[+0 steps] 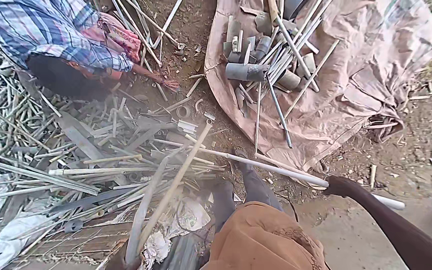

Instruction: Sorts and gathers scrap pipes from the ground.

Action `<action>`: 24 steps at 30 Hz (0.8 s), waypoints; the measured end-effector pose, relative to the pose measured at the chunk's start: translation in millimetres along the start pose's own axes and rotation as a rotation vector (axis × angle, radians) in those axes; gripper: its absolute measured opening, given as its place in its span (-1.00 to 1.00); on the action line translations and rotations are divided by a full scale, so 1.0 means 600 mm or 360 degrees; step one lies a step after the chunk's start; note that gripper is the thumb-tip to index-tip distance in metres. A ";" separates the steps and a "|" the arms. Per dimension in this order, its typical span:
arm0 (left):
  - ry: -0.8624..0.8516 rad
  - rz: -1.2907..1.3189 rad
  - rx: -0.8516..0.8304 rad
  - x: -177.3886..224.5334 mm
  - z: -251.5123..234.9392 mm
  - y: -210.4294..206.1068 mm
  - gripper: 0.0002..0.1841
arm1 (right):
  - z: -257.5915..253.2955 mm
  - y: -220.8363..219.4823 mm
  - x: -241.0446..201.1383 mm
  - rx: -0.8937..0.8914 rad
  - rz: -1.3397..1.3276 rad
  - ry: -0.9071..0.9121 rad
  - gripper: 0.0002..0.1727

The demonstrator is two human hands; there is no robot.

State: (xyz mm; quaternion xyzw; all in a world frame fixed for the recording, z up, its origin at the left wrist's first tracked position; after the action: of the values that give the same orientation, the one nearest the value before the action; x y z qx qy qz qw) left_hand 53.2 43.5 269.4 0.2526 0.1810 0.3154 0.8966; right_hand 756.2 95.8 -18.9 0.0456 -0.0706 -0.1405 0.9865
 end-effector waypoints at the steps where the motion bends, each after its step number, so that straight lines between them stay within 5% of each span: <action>1: -0.0029 0.0085 -0.0003 0.005 -0.014 -0.016 -0.41 | 0.007 -0.009 -0.022 -0.0014 -0.0018 0.0062 -0.43; 5: 0.0011 0.0267 -0.0036 0.025 -0.022 -0.091 -0.41 | 0.019 -0.026 -0.125 -0.0037 0.0023 0.0182 -0.37; 8: 0.0122 0.0322 -0.0119 0.019 0.013 -0.155 -0.45 | 0.038 0.004 -0.176 0.0072 0.0208 0.0221 -0.54; 16: 0.0501 0.0932 -0.0173 -0.039 0.178 -0.396 -0.56 | 0.204 0.193 -0.102 0.0231 0.0711 0.0317 -0.66; 24: 0.0548 0.1489 -0.0072 0.006 0.287 -0.590 -0.51 | 0.304 0.330 -0.122 0.0632 0.1115 0.0440 -0.74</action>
State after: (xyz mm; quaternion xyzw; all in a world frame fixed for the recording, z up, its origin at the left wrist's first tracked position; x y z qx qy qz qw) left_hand 307.2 -251.1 207.2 0.2314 0.1866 0.7248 0.6215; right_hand 712.4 293.2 173.3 0.2263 0.0255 0.2268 0.9469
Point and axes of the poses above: each hand's wrist, its own z-axis away from the middle knuckle, its own y-axis out of the back of the hand, x = y × z, the point moved 7 cm from there along -z, towards the middle knuckle, and after that the axes turned 6 degrees about -z, right-handed, at the moved point
